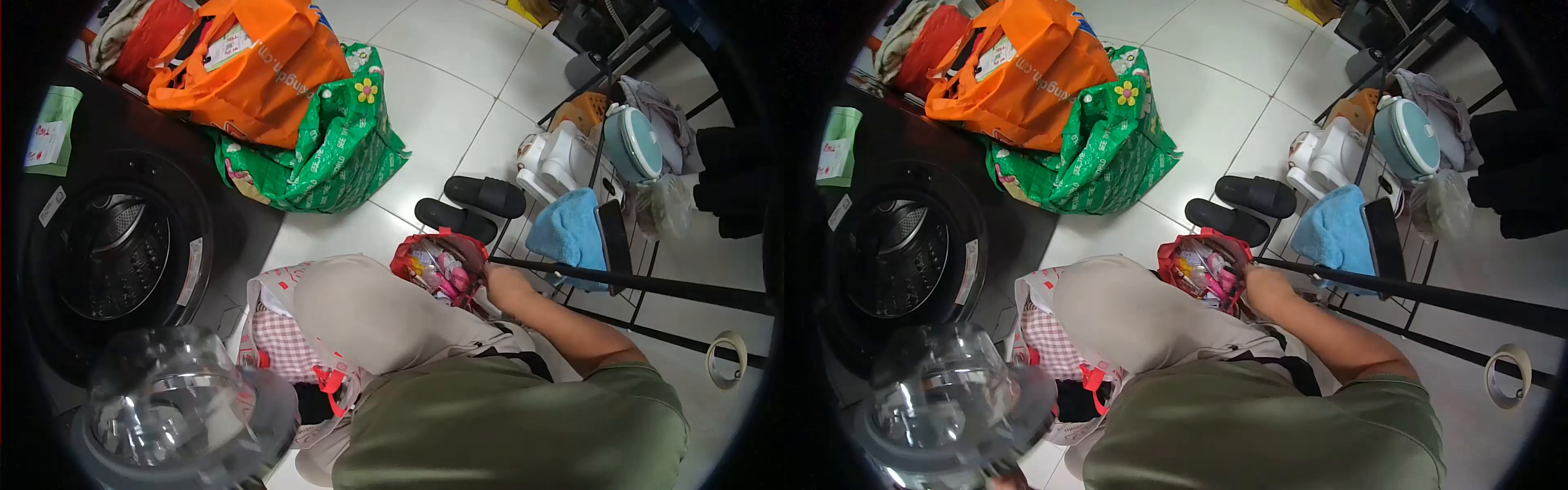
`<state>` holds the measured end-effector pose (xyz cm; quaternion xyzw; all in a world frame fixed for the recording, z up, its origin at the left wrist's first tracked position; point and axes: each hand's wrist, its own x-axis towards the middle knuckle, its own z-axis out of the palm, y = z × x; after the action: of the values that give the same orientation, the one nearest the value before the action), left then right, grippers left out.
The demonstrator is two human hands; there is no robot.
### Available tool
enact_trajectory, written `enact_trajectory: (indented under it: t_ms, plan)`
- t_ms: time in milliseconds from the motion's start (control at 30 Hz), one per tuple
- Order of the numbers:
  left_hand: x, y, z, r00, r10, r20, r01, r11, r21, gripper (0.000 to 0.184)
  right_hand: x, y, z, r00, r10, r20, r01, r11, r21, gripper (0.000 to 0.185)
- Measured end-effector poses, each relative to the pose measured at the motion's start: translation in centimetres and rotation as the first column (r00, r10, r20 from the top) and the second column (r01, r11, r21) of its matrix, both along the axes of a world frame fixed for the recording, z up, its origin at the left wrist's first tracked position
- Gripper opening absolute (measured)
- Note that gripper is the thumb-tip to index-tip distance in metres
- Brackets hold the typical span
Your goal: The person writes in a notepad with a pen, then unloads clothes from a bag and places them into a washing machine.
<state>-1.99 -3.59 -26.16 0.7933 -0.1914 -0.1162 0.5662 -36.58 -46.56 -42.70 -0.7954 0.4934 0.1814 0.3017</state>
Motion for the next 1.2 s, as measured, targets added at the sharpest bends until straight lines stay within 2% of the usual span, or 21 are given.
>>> enact_trajectory:
  t_ms: [33,67,133,233,333,433,467,567,700,733,833,867,933,967,1033,1067,1133,1200]
  plan:
    - [-1.0,0.5,-0.2,0.998,0.064,0.005,-0.064,0.997,0.047,0.035,0.1,-0.2,0.4,0.998,-0.021,0.055,0.021,1.000,-0.002,0.024]
    - [-1.8,0.7,-0.5,0.993,0.118,0.015,-0.119,0.989,0.089,0.035,0.0,-0.3,-0.1,0.979,-0.092,0.183,0.092,0.996,0.005,0.025]
    - [-2.5,0.5,-1.2,0.980,0.194,0.036,-0.197,0.970,0.141,0.034,0.1,-1.1,-1.4,0.875,-0.221,0.430,0.226,0.973,0.038,0.028]
    - [-2.9,0.1,-1.9,0.966,0.250,0.071,-0.260,0.946,0.192,0.034,0.8,-1.4,-2.7,0.748,-0.352,0.563,0.333,0.932,0.141,0.029]
    - [-2.8,-0.4,-2.4,0.958,0.268,0.103,-0.285,0.931,0.229,0.033,0.9,-1.9,-3.9,0.806,-0.357,0.472,0.229,0.924,0.307,0.028]
    - [-2.7,-0.9,-2.6,0.952,0.274,0.134,-0.301,0.917,0.263,0.032,1.2,-2.5,-1.5,0.919,-0.126,0.374,0.103,0.991,0.079,0.023]
    - [-2.7,-1.0,-2.6,0.951,0.274,0.145,-0.305,0.913,0.271,0.032,0.7,-2.4,-2.2,0.922,-0.066,0.382,0.076,0.997,-0.011,0.022]
    - [-2.4,-1.4,-2.7,0.948,0.270,0.168,-0.310,0.904,0.294,0.032,-0.2,-1.9,-2.3,0.931,-0.048,0.361,0.098,0.988,-0.121,0.022]
    - [-2.2,-1.6,-2.7,0.944,0.258,0.207,-0.315,0.892,0.325,0.031,-1.8,0.4,-3.5,0.830,-0.316,0.460,0.381,0.923,-0.051,0.025]
    - [-2.2,-1.7,-2.7,0.941,0.254,0.222,-0.318,0.889,0.330,0.031,-2.2,0.8,-3.7,0.804,-0.397,0.442,0.426,0.904,0.037,0.025]
    - [-2.4,-1.7,-2.4,0.928,0.267,0.260,-0.345,0.879,0.329,0.031,-1.2,2.1,-3.1,0.750,-0.203,0.629,0.263,0.965,-0.003,0.023]
    - [-2.4,-1.7,-2.3,0.926,0.265,0.269,-0.348,0.876,0.334,0.031,-0.2,2.0,-3.1,0.736,-0.016,0.677,0.101,0.991,-0.087,0.020]
    - [-2.6,-1.7,-2.2,0.917,0.268,0.296,-0.362,0.872,0.330,0.031,4.0,1.1,-1.2,0.872,0.178,0.456,-0.159,0.984,-0.080,0.021]
    - [-2.8,-1.6,-2.0,0.911,0.273,0.308,-0.370,0.871,0.323,0.031,6.1,0.4,-0.7,0.895,0.291,0.339,-0.288,0.956,-0.061,0.023]
    - [-2.9,-1.5,-1.6,0.895,0.278,0.348,-0.388,0.869,0.305,0.031,9.9,-0.4,-2.9,0.906,0.421,0.048,-0.423,0.887,0.187,0.026]
    - [-3.1,-1.5,-1.6,0.884,0.281,0.373,-0.401,0.866,0.298,0.031,11.4,-0.4,-4.7,0.861,0.501,-0.090,-0.453,0.835,0.314,0.028]
    - [-3.2,-1.0,-0.9,0.839,0.297,0.455,-0.447,0.853,0.268,0.031,10.4,1.6,-10.8,0.821,0.559,-0.116,-0.503,0.804,0.317,0.029]
    - [-3.4,0.1,0.4,0.753,0.332,0.568,-0.538,0.808,0.241,0.032,9.8,3.1,-15.9,0.852,0.507,-0.132,-0.437,0.827,0.355,0.030]
